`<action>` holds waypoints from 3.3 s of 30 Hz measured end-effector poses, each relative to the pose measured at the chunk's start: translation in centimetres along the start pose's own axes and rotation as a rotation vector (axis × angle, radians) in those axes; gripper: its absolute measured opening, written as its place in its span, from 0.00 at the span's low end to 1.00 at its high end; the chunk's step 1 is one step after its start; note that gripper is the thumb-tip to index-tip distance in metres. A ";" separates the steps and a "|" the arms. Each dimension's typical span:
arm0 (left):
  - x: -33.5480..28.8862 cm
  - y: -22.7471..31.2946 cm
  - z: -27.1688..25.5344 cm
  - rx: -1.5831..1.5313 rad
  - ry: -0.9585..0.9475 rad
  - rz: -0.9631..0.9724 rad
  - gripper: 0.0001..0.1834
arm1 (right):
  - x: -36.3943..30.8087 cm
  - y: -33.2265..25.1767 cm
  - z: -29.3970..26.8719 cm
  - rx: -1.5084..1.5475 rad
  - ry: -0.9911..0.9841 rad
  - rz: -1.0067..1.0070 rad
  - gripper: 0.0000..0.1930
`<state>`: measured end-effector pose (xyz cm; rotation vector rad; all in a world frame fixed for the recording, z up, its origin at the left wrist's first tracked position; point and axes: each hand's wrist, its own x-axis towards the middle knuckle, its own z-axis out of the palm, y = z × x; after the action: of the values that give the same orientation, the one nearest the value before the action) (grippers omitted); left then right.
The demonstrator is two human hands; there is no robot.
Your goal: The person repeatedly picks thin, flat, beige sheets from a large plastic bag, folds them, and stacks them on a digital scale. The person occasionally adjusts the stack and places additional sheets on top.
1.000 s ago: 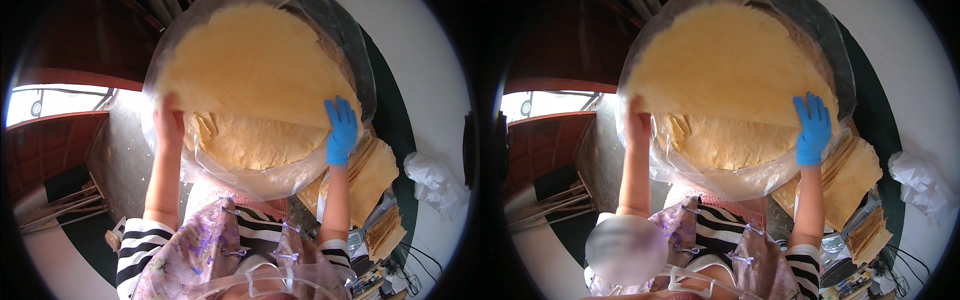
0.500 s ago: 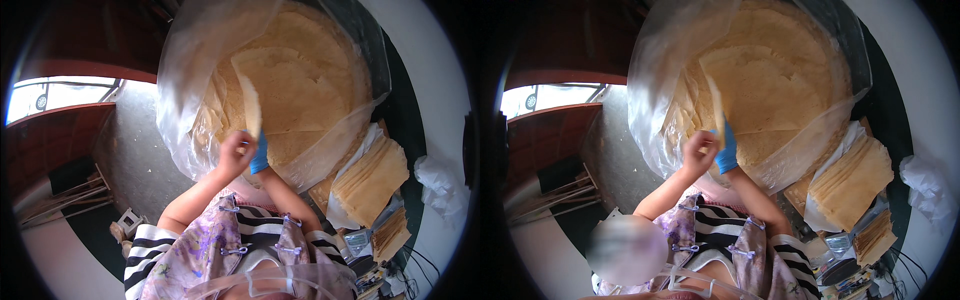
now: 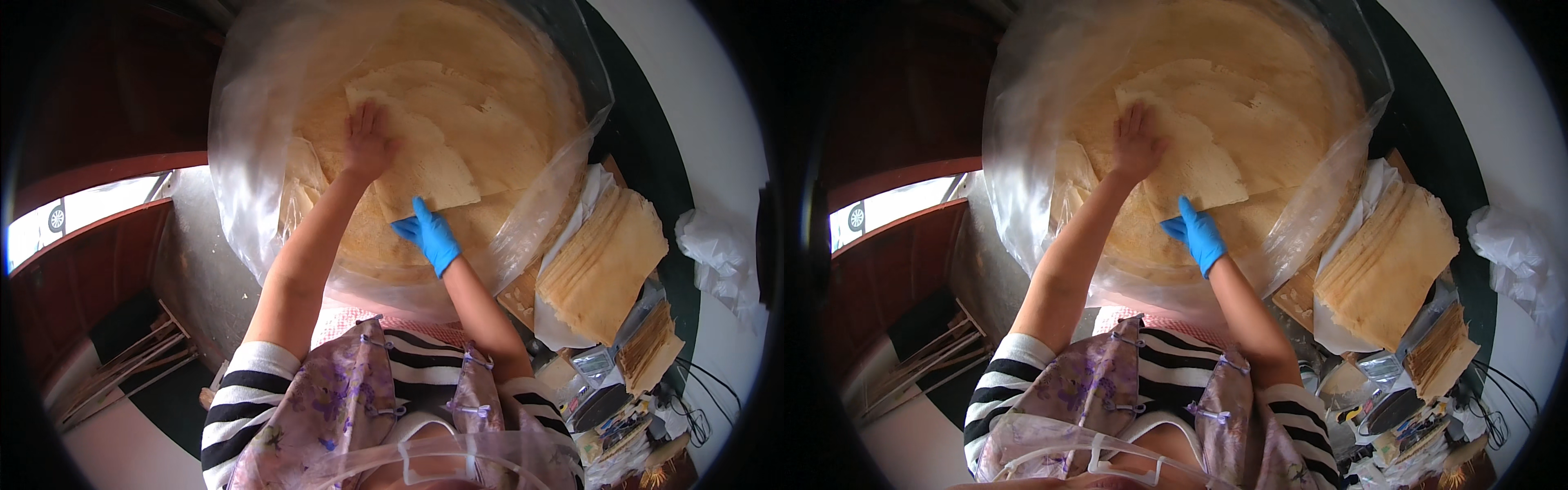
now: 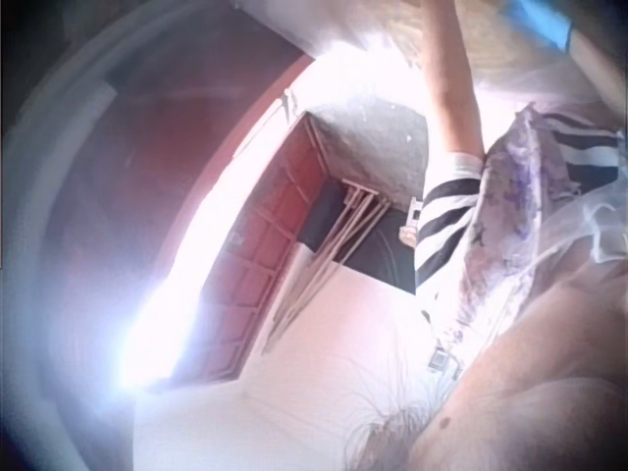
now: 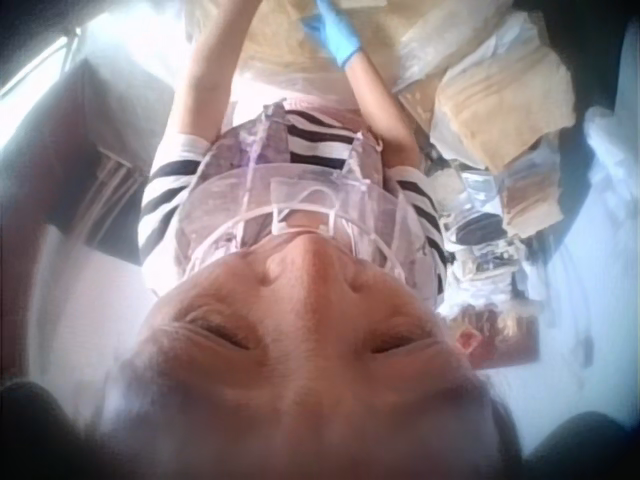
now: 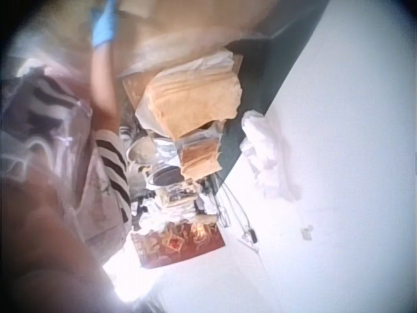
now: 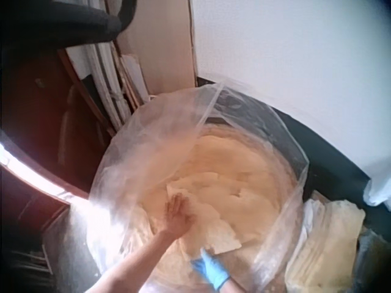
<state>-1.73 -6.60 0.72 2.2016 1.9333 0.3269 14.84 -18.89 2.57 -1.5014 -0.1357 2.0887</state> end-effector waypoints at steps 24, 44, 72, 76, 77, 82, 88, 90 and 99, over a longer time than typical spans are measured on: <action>-4.3 12.4 -11.4 -1.689 -0.214 -0.554 0.33 | -0.6 -2.0 -2.7 -0.030 -0.105 -0.664 0.22; -0.3 10.7 2.0 -1.529 0.263 -0.472 0.28 | -2.1 -4.7 -6.5 0.638 -0.057 -0.265 0.25; 0.9 38.2 -21.7 -0.970 -1.323 0.816 0.23 | -46.3 -10.7 -15.4 -0.954 0.507 -1.053 0.29; -0.2 41.7 -25.6 -0.077 -1.148 1.323 0.15 | -43.8 -14.8 -13.5 -1.524 0.730 -1.105 0.30; -0.5 42.3 -26.4 0.107 -1.104 1.406 0.13 | -42.5 -15.2 -13.4 -1.532 0.648 -1.088 0.29; -0.9 44.3 -29.2 -0.143 -0.516 1.568 0.09 | -40.0 -15.2 -16.3 -1.123 0.555 -0.790 0.21; 1.4 45.3 -27.6 -0.951 0.003 1.305 0.12 | -35.2 -17.3 -27.7 -0.271 0.281 -0.712 0.17; 2.3 42.7 -25.3 -1.003 -0.160 1.014 0.13 | -31.7 -17.2 -31.4 -0.188 0.321 -0.597 0.18; -3.8 23.7 -10.1 -0.884 -0.391 0.188 0.12 | -26.6 -13.4 -38.8 -0.049 0.415 -0.613 0.21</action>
<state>17.34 -13.48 17.09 1.6681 1.0658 0.5847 60.55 -29.77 15.96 -1.6296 -0.4293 1.2812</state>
